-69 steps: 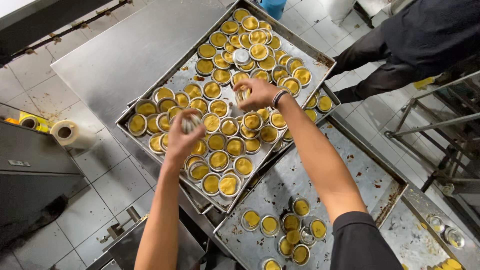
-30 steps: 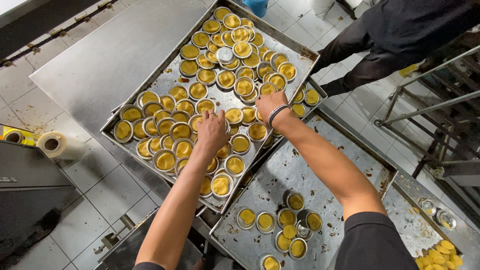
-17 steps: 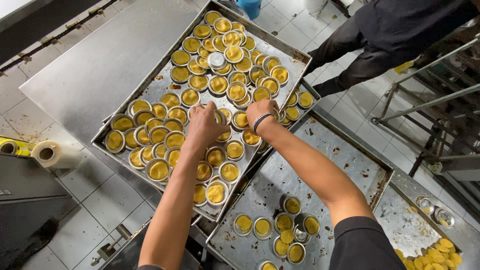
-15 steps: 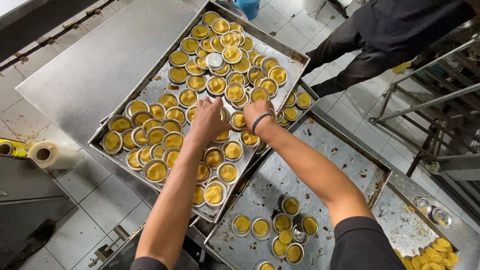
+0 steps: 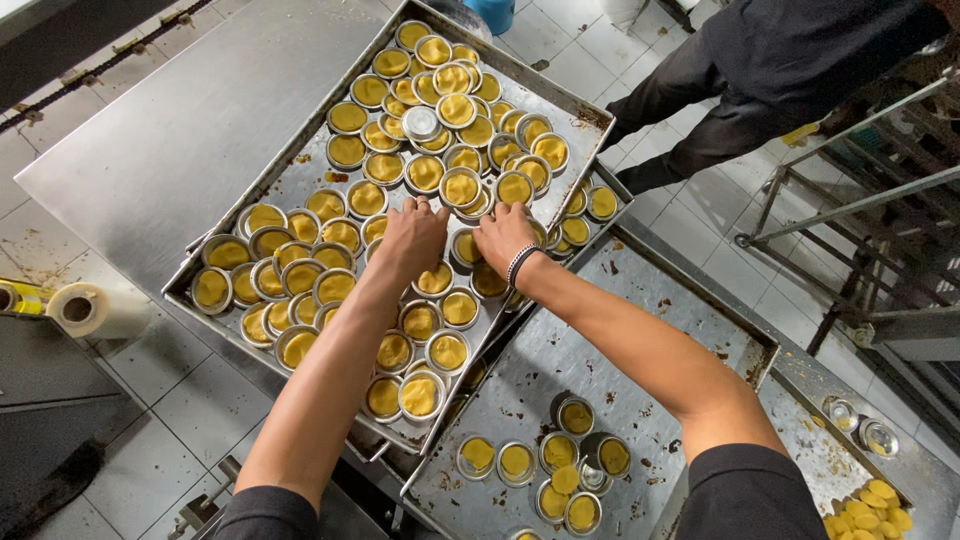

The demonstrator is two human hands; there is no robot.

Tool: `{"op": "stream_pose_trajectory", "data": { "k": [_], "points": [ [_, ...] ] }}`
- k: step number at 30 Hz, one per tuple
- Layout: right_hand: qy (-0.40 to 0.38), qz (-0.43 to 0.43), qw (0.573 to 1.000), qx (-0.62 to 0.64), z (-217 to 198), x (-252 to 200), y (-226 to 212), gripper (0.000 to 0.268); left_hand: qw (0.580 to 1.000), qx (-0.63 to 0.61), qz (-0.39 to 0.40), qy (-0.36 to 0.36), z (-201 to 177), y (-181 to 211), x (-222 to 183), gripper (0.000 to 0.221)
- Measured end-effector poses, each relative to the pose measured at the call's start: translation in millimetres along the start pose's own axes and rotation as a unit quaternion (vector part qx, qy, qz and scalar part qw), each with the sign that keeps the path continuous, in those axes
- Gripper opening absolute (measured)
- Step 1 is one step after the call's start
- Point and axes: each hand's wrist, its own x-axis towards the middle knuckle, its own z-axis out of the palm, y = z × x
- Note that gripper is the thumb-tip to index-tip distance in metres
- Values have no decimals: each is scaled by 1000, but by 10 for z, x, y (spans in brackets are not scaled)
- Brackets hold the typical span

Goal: The person places small tart tins onto a moving conveyor belt by hand, then transfers filled tarts from a large tray onto the conveyor belt and stacks empty tins together.

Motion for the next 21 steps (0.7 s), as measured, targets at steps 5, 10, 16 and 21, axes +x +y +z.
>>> {"op": "stream_pose_trajectory", "data": {
  "k": [5,10,16,21],
  "points": [
    [-6,-53,994,94,22,42,336,47,972,-235,19,19,-147,-344,-243,74],
    [-84,-40,952,291,-371,-18,628,73,799,-587,-74,111,-621,-578,-895,70],
    [-64,-18,978,200,-261,383,67,84,258,-939,-35,225,-157,-868,-1776,80],
    [-84,-9,995,57,-492,524,-309,85,146,-949,37,276,121,-847,-3251,96]
  ]
}}
